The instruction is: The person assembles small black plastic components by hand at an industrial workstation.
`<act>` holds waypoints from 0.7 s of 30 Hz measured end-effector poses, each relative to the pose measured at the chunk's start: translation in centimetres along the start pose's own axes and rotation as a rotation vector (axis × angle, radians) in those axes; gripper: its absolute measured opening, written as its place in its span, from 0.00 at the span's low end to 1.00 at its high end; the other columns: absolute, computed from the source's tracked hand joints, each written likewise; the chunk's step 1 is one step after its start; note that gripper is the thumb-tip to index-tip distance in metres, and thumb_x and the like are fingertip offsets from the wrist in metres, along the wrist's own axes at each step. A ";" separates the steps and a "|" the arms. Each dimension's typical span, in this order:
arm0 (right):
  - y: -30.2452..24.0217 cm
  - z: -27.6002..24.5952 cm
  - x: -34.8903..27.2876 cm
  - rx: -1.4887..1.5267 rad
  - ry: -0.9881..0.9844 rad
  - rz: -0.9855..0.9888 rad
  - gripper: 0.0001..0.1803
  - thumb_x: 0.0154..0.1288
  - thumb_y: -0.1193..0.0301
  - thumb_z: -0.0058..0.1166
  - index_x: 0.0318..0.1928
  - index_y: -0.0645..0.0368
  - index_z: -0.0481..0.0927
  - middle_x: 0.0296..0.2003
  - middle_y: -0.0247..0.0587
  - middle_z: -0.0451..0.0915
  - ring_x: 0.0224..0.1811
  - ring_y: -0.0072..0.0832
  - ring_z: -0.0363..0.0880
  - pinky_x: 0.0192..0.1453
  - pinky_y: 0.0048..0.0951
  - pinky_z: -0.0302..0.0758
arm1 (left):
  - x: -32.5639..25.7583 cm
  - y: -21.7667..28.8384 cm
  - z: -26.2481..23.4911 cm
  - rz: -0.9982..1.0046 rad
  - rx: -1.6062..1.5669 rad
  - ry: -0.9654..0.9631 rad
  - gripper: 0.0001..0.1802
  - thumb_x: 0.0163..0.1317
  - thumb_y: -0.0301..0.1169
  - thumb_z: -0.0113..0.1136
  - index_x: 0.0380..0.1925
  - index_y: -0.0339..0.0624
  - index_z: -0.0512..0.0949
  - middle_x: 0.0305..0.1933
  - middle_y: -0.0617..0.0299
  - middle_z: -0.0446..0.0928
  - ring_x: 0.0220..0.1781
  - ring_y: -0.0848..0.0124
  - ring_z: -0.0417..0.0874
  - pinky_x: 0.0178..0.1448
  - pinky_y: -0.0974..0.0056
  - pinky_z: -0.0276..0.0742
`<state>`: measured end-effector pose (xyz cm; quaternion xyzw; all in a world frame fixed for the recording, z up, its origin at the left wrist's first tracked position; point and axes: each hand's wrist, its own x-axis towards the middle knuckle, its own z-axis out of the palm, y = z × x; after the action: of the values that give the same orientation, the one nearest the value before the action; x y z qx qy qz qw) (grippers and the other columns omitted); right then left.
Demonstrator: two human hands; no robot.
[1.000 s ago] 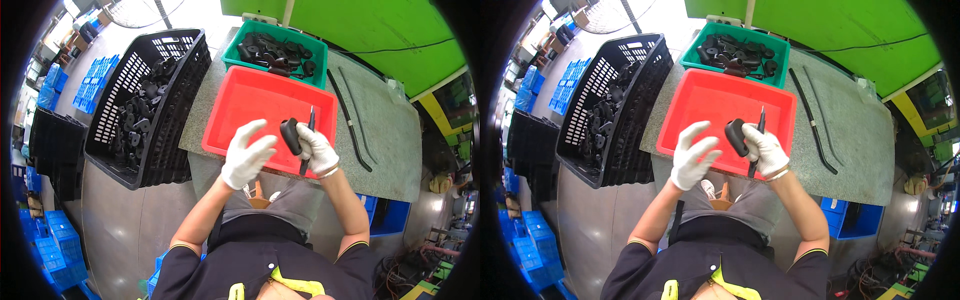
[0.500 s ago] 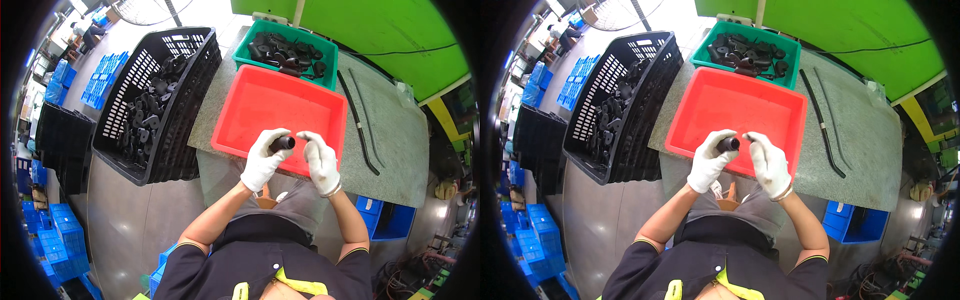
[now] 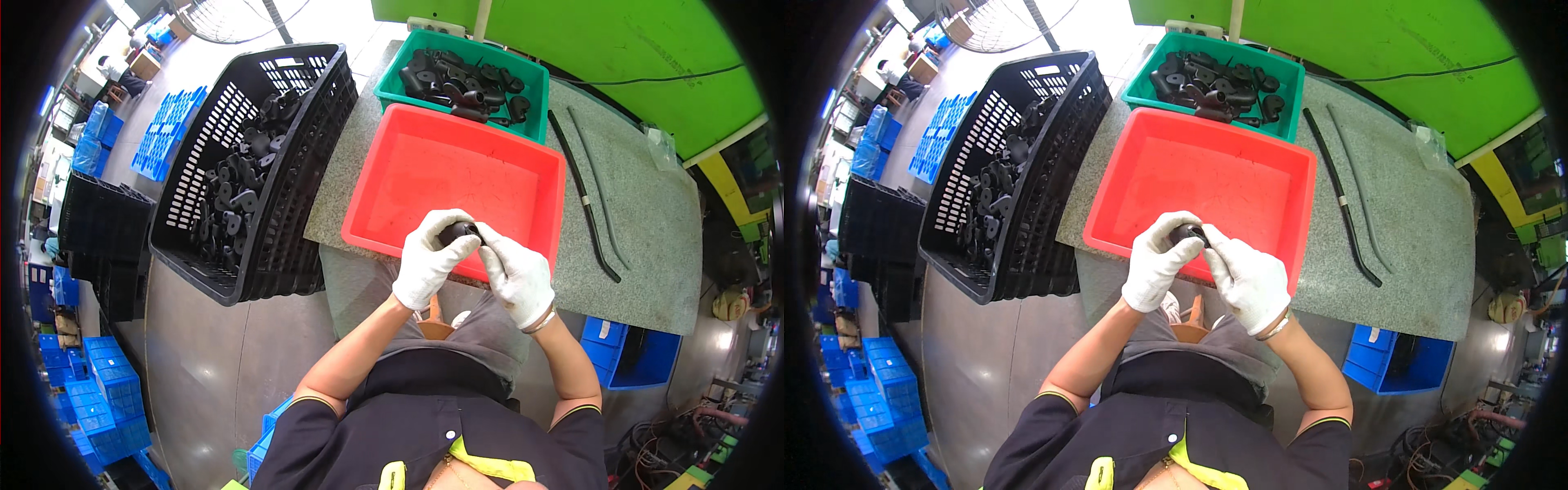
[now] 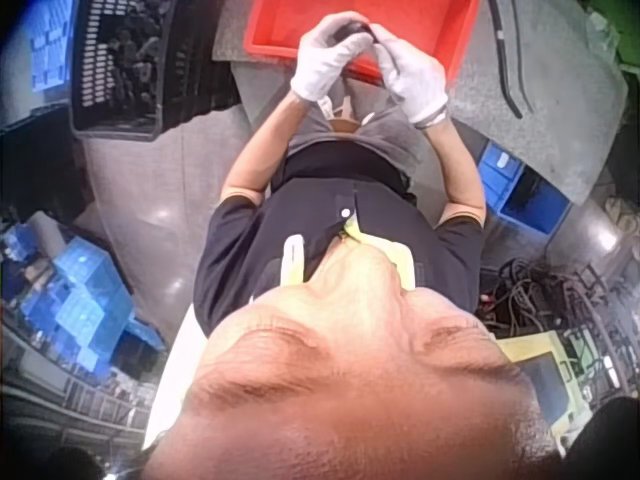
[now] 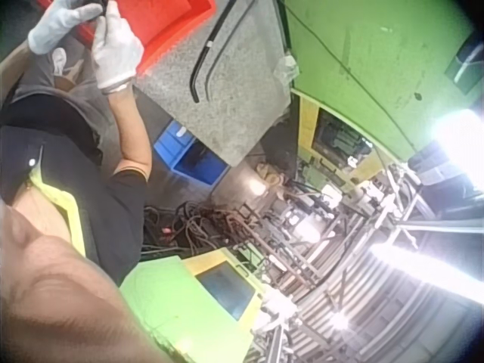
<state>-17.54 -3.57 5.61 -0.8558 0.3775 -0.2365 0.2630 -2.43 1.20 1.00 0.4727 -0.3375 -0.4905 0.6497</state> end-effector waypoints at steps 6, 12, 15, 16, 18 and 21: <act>-0.2 0.4 -0.2 -0.020 0.040 0.038 0.16 0.64 0.75 0.54 0.53 0.57 0.79 0.38 0.53 0.82 0.38 0.45 0.84 0.40 0.33 0.79 | 0.1 -0.3 0.4 0.040 0.000 0.024 0.14 0.57 0.22 0.63 0.45 0.37 0.77 0.41 0.68 0.73 0.42 0.80 0.71 0.50 0.72 0.69; 1.0 1.8 -0.4 -0.082 0.194 -0.061 0.15 0.64 0.67 0.56 0.51 0.51 0.80 0.23 0.39 0.77 0.21 0.36 0.78 0.25 0.33 0.73 | 0.3 -0.8 0.7 0.077 0.045 0.055 0.13 0.58 0.21 0.62 0.44 0.36 0.77 0.42 0.67 0.73 0.43 0.79 0.71 0.51 0.72 0.70; 1.0 1.7 -0.4 -0.086 0.178 -0.021 0.14 0.65 0.67 0.56 0.51 0.51 0.80 0.25 0.40 0.79 0.24 0.38 0.80 0.28 0.35 0.75 | 0.4 -1.4 0.6 0.133 0.140 0.070 0.14 0.56 0.22 0.66 0.42 0.36 0.77 0.43 0.63 0.74 0.44 0.77 0.75 0.52 0.70 0.73; 1.0 1.7 -0.3 -0.087 0.179 -0.020 0.14 0.65 0.67 0.56 0.51 0.51 0.80 0.25 0.40 0.79 0.24 0.38 0.80 0.28 0.35 0.75 | 0.5 -1.4 0.7 0.133 0.140 0.069 0.14 0.56 0.22 0.66 0.42 0.36 0.77 0.43 0.63 0.74 0.44 0.77 0.75 0.52 0.70 0.73; 1.1 1.8 -0.1 0.025 0.237 -0.039 0.13 0.66 0.68 0.54 0.51 0.52 0.78 0.30 0.44 0.81 0.29 0.43 0.81 0.34 0.37 0.77 | 0.5 -1.3 0.6 0.048 -0.006 0.013 0.10 0.62 0.27 0.60 0.43 0.39 0.76 0.42 0.65 0.74 0.39 0.78 0.72 0.44 0.71 0.72; 2.2 0.2 0.4 0.048 0.295 0.130 0.11 0.69 0.70 0.49 0.50 0.57 0.74 0.36 0.51 0.81 0.38 0.48 0.82 0.42 0.39 0.77 | 1.1 -2.3 -0.3 -0.203 -0.722 -0.157 0.15 0.64 0.41 0.58 0.43 0.43 0.76 0.43 0.60 0.74 0.34 0.74 0.71 0.36 0.70 0.70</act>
<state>-18.29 -5.09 4.18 -0.7791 0.4608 -0.3508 0.2399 -2.60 0.04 -1.30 0.2056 -0.1433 -0.6744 0.6945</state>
